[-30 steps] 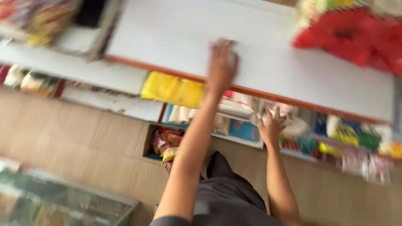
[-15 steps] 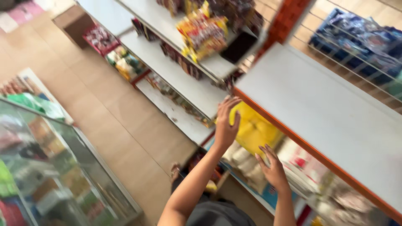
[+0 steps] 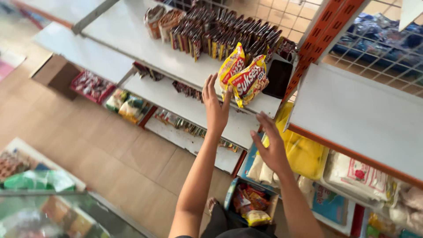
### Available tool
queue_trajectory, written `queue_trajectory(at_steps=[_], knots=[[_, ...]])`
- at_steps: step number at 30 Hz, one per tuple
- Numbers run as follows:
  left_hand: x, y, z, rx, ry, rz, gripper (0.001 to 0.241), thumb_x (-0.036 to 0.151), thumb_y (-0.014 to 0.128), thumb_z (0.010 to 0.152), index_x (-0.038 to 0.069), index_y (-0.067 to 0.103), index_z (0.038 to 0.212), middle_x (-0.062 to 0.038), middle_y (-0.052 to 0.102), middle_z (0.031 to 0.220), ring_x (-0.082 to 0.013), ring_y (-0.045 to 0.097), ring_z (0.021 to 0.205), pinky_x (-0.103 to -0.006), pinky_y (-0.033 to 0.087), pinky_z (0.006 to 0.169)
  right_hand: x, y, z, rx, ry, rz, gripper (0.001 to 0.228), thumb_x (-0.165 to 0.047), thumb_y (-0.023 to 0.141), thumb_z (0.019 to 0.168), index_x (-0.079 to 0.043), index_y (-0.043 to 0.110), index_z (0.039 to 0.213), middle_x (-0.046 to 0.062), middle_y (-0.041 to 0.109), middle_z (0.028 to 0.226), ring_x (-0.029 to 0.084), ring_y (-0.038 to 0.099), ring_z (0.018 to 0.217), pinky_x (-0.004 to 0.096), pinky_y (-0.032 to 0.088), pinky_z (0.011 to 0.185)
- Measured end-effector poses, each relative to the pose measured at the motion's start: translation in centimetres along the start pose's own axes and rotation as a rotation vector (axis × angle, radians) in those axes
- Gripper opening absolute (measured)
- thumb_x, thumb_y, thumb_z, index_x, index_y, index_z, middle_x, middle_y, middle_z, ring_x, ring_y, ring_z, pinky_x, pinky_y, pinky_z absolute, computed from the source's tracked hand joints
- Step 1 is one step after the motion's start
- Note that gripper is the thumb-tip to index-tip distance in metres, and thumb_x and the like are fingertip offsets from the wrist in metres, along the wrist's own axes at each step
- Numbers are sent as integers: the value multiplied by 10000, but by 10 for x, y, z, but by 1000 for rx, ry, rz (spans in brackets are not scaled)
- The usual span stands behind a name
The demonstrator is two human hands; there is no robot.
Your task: The person wipes a shelf with a cloth, then repeatedly picks up snack packets from a cardboard box and arranges them on the shelf. The person handles multiple brands of instant noodles and snacks, placing them in neat rows.
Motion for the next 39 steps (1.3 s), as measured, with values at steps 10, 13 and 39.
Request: queue_trajectory(at_steps=[10, 13, 39], knots=[[17, 7, -2, -58, -97, -35, 535, 354, 689, 971, 134, 498, 1420, -169, 525, 1312, -362, 579, 1189, -468, 501, 941, -24, 6, 21, 28, 54, -132, 511, -202, 666, 984, -83, 530, 1462, 127, 480, 1556, 293, 477, 1438, 409, 450, 1130], [11, 15, 3, -160, -206, 3, 496, 348, 641, 987, 161, 501, 1425, -185, 560, 1276, -356, 674, 999, -464, 547, 757, -27, 14, 15, 43, 50, -52, 493, -190, 670, 977, -94, 552, 1446, 117, 489, 1547, 277, 495, 1429, 405, 497, 1110], [134, -9, -55, -272, 45, -239, 185, 31, 624, 1026, 32, 736, 1174, -112, 717, 959, -206, 729, 770, -299, 606, 715, 32, -103, -51, 395, 254, 395, 342, -176, 637, 1073, 20, 642, 1354, 77, 715, 1147, 104, 652, 1020, 268, 549, 895]])
Point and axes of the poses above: each hand's wrist, its own z-axis towards the middle knuckle, its own y-axis out of the palm, x = y × z, the point moved 3 cm from there along z, towards the middle knuckle
